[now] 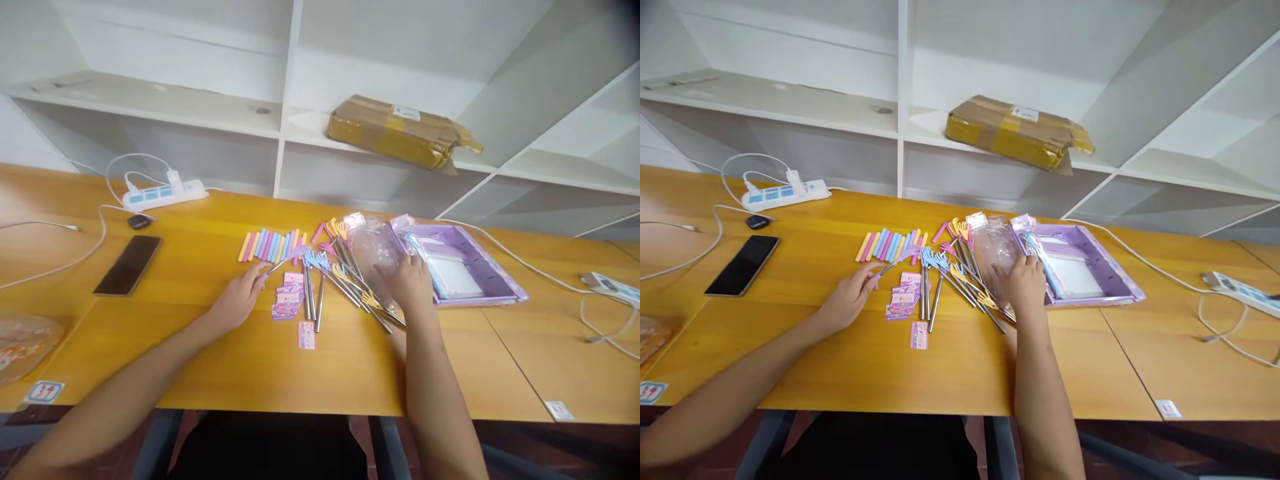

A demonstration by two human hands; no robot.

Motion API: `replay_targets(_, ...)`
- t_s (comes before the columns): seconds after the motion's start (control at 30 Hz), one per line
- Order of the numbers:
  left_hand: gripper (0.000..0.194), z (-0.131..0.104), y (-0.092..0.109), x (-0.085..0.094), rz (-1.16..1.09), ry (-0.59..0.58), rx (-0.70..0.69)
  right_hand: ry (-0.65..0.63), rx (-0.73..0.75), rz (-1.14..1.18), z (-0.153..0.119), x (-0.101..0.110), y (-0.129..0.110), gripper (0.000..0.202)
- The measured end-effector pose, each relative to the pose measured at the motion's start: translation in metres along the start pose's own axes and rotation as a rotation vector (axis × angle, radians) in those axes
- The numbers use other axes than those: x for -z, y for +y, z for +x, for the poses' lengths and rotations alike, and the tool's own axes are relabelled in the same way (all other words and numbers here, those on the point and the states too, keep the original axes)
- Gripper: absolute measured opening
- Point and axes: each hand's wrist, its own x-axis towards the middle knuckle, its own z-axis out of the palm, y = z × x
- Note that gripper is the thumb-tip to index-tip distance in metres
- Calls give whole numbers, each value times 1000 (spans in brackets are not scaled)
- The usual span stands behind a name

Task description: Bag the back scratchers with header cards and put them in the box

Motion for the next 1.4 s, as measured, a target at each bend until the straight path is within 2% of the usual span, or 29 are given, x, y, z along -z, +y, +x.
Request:
replay_targets(0.1, 42, -3, 2, 3, 43, 4, -44, -142, -26, -72, -6, -14, 13, 62)
replay_targets(0.23, 40, -4, 4, 6, 115, -29, -97, -180, -74, -23, -2, -11, 14, 43)
replay_targets(0.33, 40, -5, 5, 6, 140, -33, -108, -119, -110, 29, 2, -4, 15, 37)
replay_targets(0.43, 39, -6, 7, 4, 145, -42, -114, -46, -150, 47, 1, 1, 14, 41)
replay_targets(0.7, 38, -6, 6, 2, 117, -65, -106, 18, -213, 93, 2, 10, 13, 40)
replay_targets(0.77, 37, -6, 6, 2, 101, -73, -119, 75, -262, 200, 4, 16, 13, 38)
replay_targets(0.83, 36, -7, 8, 2, 73, -82, -124, 129, -279, 420, 4, 22, 8, 33)
replay_targets(0.93, 31, -7, 13, 2, 14, -89, -93, 107, -256, 857, -2, 28, -16, 30)
replay_targets(1.07, 28, -9, 19, -4, -121, -134, -46, -119, -155, 1236, -29, 26, -73, 40)
replay_targets(1.17, 37, -13, 21, -13, -286, -171, -36, -339, -35, 1363, -63, 24, -117, 42)
replay_targets(1.23, 42, -17, 22, -21, -421, -195, -33, -421, 80, 1367, -88, 27, -140, 40)
replay_targets(1.33, 42, -22, 23, -31, -525, -194, -11, -496, 272, 1342, -116, 35, -159, 38)
replay_targets(1.4, 35, -23, 24, -33, -489, -172, 9, -592, 300, 1379, -125, 38, -164, 42)
